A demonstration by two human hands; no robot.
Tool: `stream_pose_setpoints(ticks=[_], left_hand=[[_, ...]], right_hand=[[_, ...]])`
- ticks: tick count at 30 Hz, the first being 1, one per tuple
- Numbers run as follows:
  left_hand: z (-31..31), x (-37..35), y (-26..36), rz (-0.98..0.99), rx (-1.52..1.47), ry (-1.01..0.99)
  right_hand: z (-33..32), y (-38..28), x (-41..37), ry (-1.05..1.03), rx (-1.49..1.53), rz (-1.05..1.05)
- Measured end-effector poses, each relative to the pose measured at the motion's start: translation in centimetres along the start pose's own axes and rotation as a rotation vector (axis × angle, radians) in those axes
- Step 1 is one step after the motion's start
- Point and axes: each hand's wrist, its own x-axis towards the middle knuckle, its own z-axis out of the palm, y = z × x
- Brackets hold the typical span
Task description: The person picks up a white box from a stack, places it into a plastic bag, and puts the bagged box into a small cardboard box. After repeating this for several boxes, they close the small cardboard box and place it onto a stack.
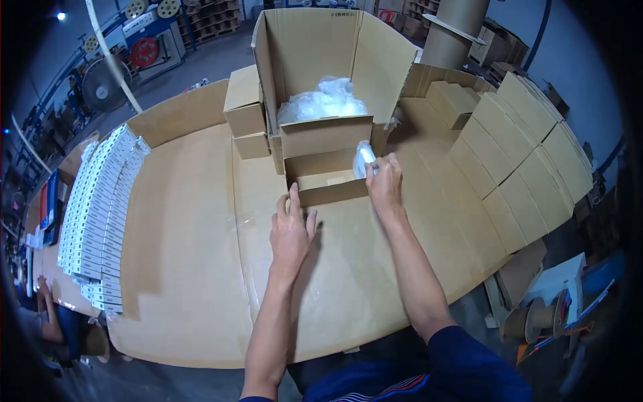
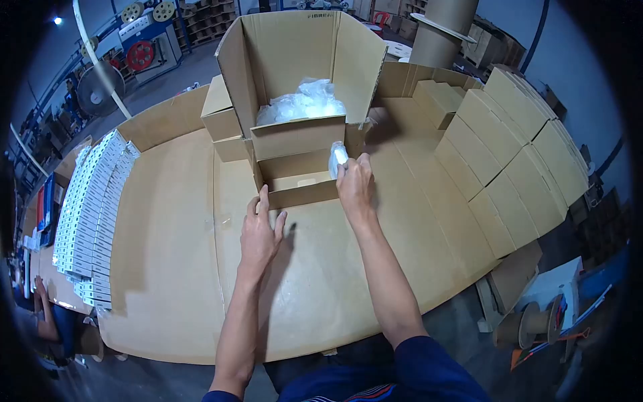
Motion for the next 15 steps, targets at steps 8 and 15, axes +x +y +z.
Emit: stream_pose_setpoints(ticks=[8, 15], left_hand=[[-0.8, 0.5, 0.3, -0.041, -0.116, -0.077], [-8.6, -2.9, -2.7, -0.037, -0.140, -0.104]], right_hand=[[1.3, 2.9, -3.2, -0.049, 0.070, 0.130], [0.2, 1.0, -1.9, -0.029, -0.362, 0.010]])
